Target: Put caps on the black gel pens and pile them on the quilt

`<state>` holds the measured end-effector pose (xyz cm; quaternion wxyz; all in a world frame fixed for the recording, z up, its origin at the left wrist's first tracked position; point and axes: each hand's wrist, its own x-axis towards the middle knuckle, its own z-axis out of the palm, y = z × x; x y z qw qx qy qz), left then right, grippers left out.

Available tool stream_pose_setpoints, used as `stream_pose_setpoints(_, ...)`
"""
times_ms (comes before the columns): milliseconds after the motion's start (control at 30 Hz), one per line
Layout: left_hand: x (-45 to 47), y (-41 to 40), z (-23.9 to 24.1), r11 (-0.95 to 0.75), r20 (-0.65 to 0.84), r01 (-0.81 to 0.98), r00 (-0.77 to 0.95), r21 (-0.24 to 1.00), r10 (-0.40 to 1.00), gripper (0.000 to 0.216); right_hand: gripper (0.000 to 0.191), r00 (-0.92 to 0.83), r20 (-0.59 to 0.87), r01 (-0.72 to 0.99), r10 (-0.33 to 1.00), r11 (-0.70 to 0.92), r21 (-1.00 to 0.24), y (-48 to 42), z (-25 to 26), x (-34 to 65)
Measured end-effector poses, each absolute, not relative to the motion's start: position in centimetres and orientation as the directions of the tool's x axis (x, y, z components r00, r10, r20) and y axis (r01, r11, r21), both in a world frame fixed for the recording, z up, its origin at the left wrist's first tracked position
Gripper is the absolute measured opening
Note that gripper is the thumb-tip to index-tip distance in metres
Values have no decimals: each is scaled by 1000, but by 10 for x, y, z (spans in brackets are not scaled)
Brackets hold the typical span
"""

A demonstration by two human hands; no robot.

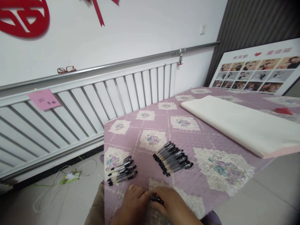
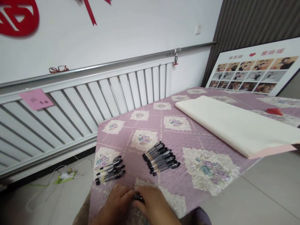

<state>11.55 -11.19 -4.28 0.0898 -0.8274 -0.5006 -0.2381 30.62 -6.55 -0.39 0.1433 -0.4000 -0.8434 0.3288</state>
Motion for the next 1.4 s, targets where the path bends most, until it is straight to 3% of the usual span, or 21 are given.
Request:
stream_pose_setpoints(100,117,-113,-40,-505,478,857,405,97,779,22,18,-668,-72,548,741,424,-721,-68,8,306)
stream_pose_setpoints(300,117,-116,-44,-504,458,860,421,72,783,17,31,-678,-187,649,711,461,-605,-70,22,300)
stream_pose_setpoints(600,118,-116,-49,-457,229,890,446,-6,865,22,23,-672,-144,649,727,484,-587,-72,9,303)
stream_pose_setpoints(767,121,-112,-43,-411,173,903,388,125,905,23,17,-670,-83,675,738,558,-483,-69,2,298)
stream_pose_setpoints(933,114,-107,-11,-420,98,782,425,461,900,27,17,-699,21,656,715,653,-378,-62,-5,295)
stream_pose_setpoints(1000,108,-105,4,-414,65,734,453,539,889,28,20,-699,86,645,710,679,-351,-59,-9,293)
stream_pose_setpoints(1167,94,-103,21,-400,57,760,434,512,899,29,19,-657,183,643,732,670,-372,-57,-20,288)
stream_pose_setpoints(1400,80,-109,-4,-247,8,861,272,445,962,31,12,-569,218,666,793,600,-444,-41,-23,309)
